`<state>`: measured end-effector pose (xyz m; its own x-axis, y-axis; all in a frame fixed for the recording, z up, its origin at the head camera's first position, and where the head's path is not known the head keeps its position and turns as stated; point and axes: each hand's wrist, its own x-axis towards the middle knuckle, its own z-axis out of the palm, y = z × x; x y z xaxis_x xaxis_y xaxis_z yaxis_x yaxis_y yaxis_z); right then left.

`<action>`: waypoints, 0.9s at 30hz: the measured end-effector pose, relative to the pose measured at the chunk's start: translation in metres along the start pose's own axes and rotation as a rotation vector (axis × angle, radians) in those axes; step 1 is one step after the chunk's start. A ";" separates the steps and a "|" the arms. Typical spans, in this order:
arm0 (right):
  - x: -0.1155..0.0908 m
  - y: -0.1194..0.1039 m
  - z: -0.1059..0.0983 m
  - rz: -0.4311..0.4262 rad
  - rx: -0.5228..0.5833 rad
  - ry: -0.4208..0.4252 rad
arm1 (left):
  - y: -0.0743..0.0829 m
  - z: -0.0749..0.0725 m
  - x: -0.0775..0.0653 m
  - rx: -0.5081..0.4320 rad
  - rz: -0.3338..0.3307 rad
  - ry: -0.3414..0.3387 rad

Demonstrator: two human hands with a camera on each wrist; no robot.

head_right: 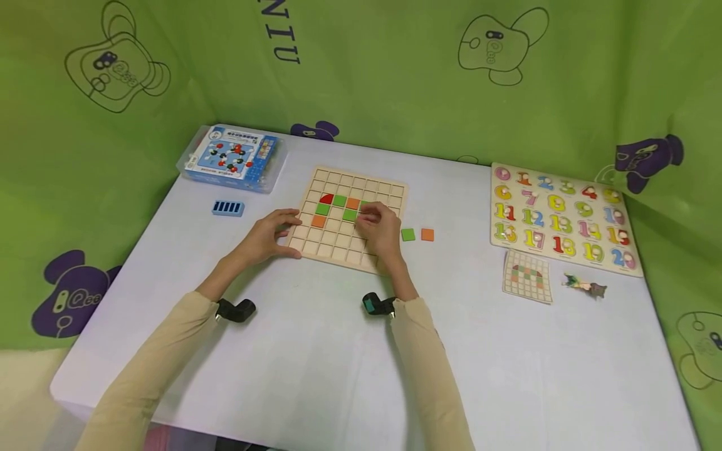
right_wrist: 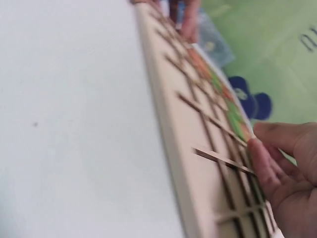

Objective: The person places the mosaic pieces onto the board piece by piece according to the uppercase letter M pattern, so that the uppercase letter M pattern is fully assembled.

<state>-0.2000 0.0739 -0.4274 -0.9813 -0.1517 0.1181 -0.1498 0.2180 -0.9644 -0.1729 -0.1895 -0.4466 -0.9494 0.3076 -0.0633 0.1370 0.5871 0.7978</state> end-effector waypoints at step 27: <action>-0.022 0.039 -0.105 0.100 -0.415 -0.185 | 0.001 0.001 0.001 -0.005 0.002 0.001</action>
<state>-0.1966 0.1867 -0.4429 -0.9611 -0.2715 -0.0510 -0.1281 0.6018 -0.7883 -0.1730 -0.1879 -0.4460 -0.9494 0.3081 -0.0612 0.1375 0.5830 0.8008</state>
